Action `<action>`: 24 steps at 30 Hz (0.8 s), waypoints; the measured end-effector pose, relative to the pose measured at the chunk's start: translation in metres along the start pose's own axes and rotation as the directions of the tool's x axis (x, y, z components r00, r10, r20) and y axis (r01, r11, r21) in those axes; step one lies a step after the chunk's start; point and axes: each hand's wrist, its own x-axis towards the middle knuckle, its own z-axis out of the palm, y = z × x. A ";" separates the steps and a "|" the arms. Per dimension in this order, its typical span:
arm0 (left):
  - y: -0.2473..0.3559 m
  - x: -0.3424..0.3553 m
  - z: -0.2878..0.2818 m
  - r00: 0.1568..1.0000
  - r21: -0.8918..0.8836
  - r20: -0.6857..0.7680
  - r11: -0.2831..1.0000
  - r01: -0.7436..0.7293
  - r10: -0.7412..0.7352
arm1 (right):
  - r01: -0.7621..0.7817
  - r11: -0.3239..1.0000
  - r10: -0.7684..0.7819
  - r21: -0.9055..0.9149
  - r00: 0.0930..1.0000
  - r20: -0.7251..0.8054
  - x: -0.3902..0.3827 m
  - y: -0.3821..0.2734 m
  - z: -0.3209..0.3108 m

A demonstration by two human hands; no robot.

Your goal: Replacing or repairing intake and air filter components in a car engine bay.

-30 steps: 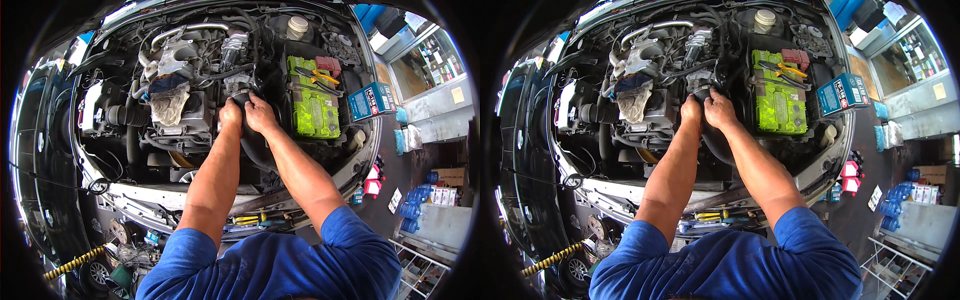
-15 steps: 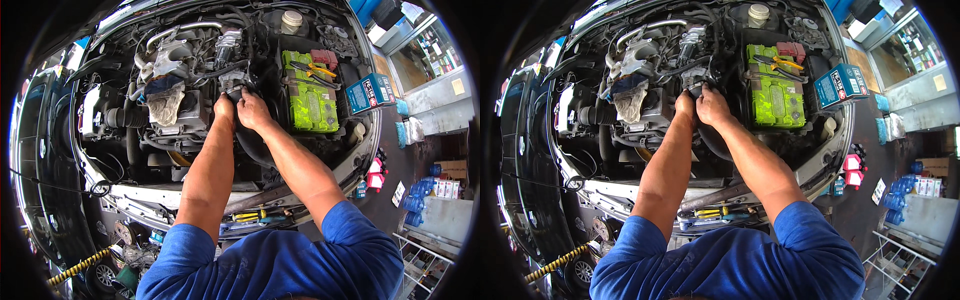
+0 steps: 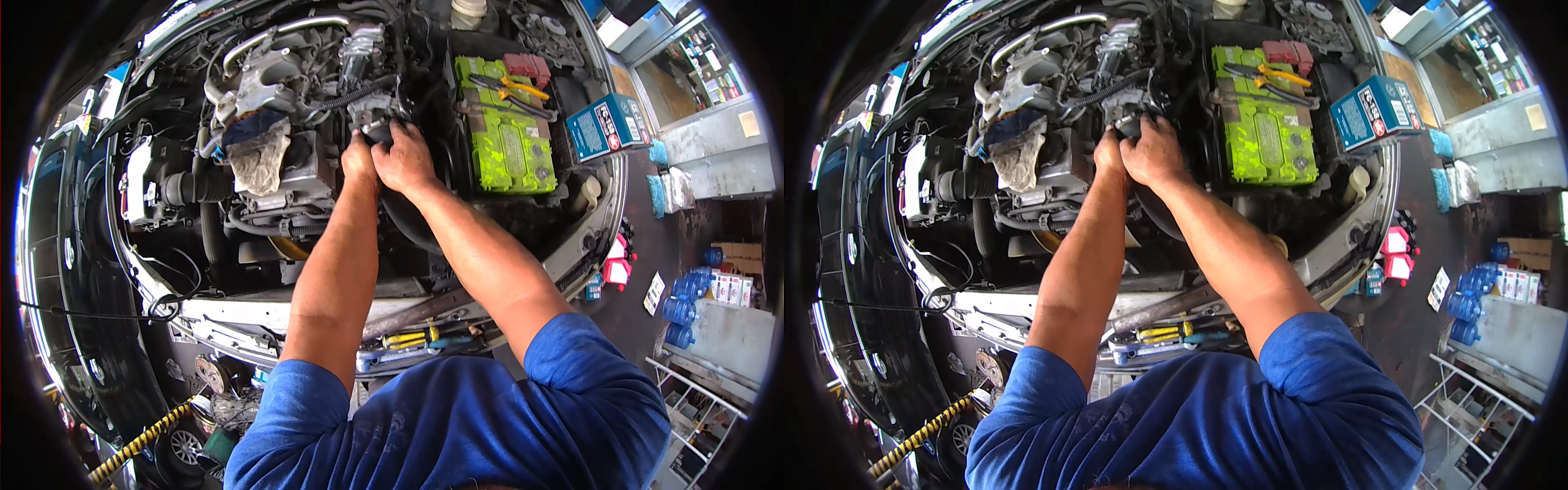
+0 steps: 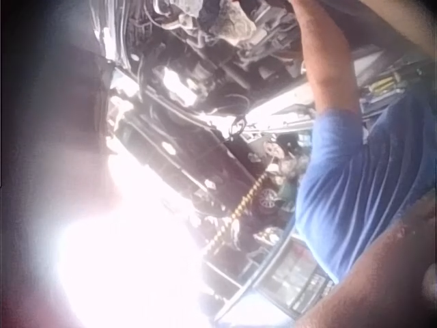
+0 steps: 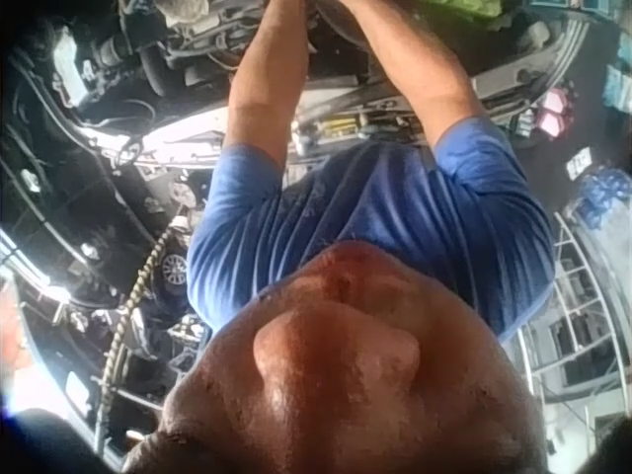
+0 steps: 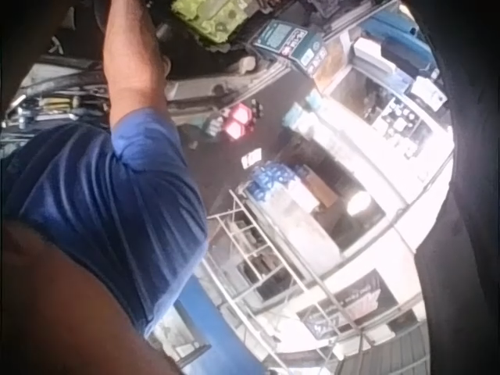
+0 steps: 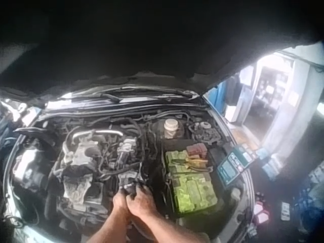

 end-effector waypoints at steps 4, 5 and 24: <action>0.003 0.018 -0.011 0.947 0.356 0.105 0.878 -0.321 0.303 | -0.040 0.999 0.038 0.019 0.996 0.076 0.005 -0.012 0.000; 0.012 0.020 -0.006 0.933 0.622 0.176 0.699 -0.352 0.313 | -0.063 0.998 0.062 0.009 0.993 0.097 0.011 -0.009 -0.006; 0.019 0.009 -0.007 0.999 -0.124 0.027 0.992 0.035 -0.032 | 0.189 0.979 -0.197 0.076 0.973 0.120 -0.224 0.046 -0.197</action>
